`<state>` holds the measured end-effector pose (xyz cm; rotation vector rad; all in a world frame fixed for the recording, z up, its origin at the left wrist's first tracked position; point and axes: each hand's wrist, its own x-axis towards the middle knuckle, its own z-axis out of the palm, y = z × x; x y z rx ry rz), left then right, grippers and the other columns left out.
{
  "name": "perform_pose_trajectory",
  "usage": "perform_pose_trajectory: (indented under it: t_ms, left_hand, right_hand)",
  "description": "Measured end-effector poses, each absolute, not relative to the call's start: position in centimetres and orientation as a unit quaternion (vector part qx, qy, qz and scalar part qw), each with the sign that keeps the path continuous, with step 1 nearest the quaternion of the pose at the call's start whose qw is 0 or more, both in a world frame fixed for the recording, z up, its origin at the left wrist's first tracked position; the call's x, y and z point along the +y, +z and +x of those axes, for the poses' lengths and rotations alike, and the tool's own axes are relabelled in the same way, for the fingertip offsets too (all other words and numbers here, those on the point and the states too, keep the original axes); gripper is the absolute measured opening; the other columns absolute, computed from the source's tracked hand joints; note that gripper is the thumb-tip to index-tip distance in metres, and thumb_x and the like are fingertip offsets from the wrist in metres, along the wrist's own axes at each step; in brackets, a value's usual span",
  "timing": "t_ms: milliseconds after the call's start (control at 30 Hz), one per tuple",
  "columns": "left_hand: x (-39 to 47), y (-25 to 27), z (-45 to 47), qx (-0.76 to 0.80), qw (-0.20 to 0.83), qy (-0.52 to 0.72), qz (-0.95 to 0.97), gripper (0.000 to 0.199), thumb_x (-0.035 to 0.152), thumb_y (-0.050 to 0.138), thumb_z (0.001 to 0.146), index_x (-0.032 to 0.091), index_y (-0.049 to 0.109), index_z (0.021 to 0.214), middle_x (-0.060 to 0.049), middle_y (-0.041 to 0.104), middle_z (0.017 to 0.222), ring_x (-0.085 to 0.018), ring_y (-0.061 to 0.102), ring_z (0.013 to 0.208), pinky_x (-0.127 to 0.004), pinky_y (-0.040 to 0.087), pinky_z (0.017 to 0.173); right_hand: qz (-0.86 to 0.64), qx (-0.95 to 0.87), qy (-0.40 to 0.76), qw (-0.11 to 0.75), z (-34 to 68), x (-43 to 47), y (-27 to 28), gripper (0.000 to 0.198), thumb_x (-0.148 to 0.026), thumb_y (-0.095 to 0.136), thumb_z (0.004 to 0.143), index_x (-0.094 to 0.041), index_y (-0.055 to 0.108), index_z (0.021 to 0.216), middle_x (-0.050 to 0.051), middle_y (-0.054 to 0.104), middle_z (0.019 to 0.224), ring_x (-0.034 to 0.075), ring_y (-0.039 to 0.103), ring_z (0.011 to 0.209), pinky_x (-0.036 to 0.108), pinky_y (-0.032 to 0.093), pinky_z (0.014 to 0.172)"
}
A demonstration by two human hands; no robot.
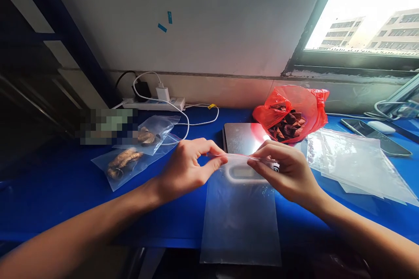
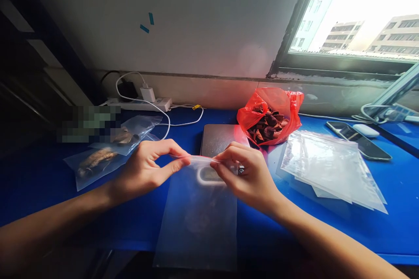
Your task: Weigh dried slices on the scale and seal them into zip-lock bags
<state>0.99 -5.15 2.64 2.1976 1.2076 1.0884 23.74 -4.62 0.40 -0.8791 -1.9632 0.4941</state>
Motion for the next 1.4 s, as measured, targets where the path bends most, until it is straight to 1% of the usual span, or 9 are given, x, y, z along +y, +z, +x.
perform_pose_trajectory:
  t_ms: [233,433,567,767,900,1033,1200,1300,1400]
  left_hand:
    - [-4.8,2.7,0.7,0.455,0.208,0.366,0.784,0.012,0.025,0.063,0.084,0.019,0.071,0.079,0.000,0.073,0.076,-0.014,0.066,0.068,-0.024,0.047,0.056]
    - [-5.0,2.6,1.1,0.405,0.172,0.383,0.812,0.007,0.020,0.064,0.082,0.017,0.071,0.082,0.001,0.072,0.079,-0.012,0.065,0.072,-0.023,0.050,0.069]
    - [-5.2,2.1,1.4,0.376,0.134,0.386,0.832,0.005,0.016,0.065,0.083,0.016,0.070,0.082,0.000,0.071,0.078,-0.012,0.065,0.072,-0.023,0.049,0.068]
    - [-5.3,1.5,1.6,0.352,0.097,0.384,0.848,0.004,0.017,0.065,0.085,0.017,0.069,0.085,-0.001,0.071,0.078,-0.014,0.064,0.073,-0.027,0.050,0.069]
    - [-5.5,1.3,1.8,0.344,0.089,0.376,0.856,0.006,0.018,0.063,0.087,0.016,0.069,0.084,-0.002,0.071,0.077,-0.015,0.063,0.072,-0.027,0.049,0.068]
    - [-5.7,1.2,2.1,0.356,0.092,0.367,0.854,0.007,0.017,0.061,0.087,0.017,0.068,0.083,-0.001,0.071,0.078,-0.015,0.063,0.072,-0.028,0.048,0.068]
    - [-5.5,0.8,2.7,0.371,0.071,0.346,0.859,0.007,0.014,0.059,0.084,0.017,0.063,0.078,-0.001,0.068,0.074,-0.015,0.060,0.069,-0.027,0.045,0.064]
    - [-5.4,0.6,2.9,0.365,0.055,0.337,0.867,0.007,0.011,0.059,0.082,0.016,0.061,0.078,-0.001,0.066,0.073,-0.015,0.058,0.068,-0.027,0.044,0.063]
    - [-5.3,0.4,2.8,0.361,0.052,0.334,0.869,0.007,0.013,0.057,0.086,0.016,0.062,0.081,-0.001,0.067,0.076,-0.015,0.058,0.070,-0.027,0.045,0.065]
  right_hand:
    - [-0.347,-0.786,0.188,0.477,24.1,-4.1,0.5,0.012,-0.020,0.064,0.087,-0.019,0.063,0.075,0.001,0.061,0.066,0.011,0.052,0.059,0.025,0.041,0.053]
    - [-0.323,-0.809,0.161,0.465,22.9,-5.0,0.4,0.008,-0.012,0.061,0.085,-0.019,0.063,0.081,0.000,0.061,0.069,0.010,0.052,0.059,0.023,0.041,0.053]
    - [-0.326,-0.815,0.153,0.454,22.5,-5.3,0.3,0.010,-0.011,0.060,0.086,-0.020,0.065,0.084,0.001,0.062,0.073,0.010,0.056,0.062,0.023,0.045,0.055]
    - [-0.352,-0.822,0.082,0.440,22.5,-5.3,0.0,0.009,-0.015,0.061,0.087,-0.020,0.068,0.087,0.005,0.064,0.080,0.015,0.059,0.071,0.029,0.049,0.063]
    - [-0.340,-0.844,0.083,0.407,22.3,-5.5,0.0,0.009,-0.017,0.060,0.089,-0.021,0.066,0.085,0.003,0.066,0.074,0.015,0.058,0.066,0.030,0.046,0.062]
    - [-0.333,-0.847,0.081,0.406,22.1,-5.5,-0.3,0.011,-0.013,0.056,0.089,-0.020,0.061,0.081,0.002,0.065,0.072,0.014,0.057,0.064,0.028,0.044,0.060]
    - [-0.351,-0.851,0.047,0.388,21.6,-5.5,-0.7,0.013,-0.010,0.053,0.088,-0.019,0.056,0.079,0.003,0.062,0.071,0.015,0.055,0.066,0.028,0.040,0.060]
    - [-0.353,-0.855,0.040,0.378,21.6,-5.4,-0.9,0.012,-0.011,0.053,0.088,-0.019,0.056,0.079,0.002,0.062,0.070,0.016,0.054,0.067,0.029,0.039,0.062]
    - [-0.366,-0.853,0.035,0.371,21.7,-5.2,-1.0,0.010,-0.012,0.056,0.087,-0.019,0.059,0.080,0.002,0.064,0.073,0.016,0.055,0.069,0.031,0.040,0.066]
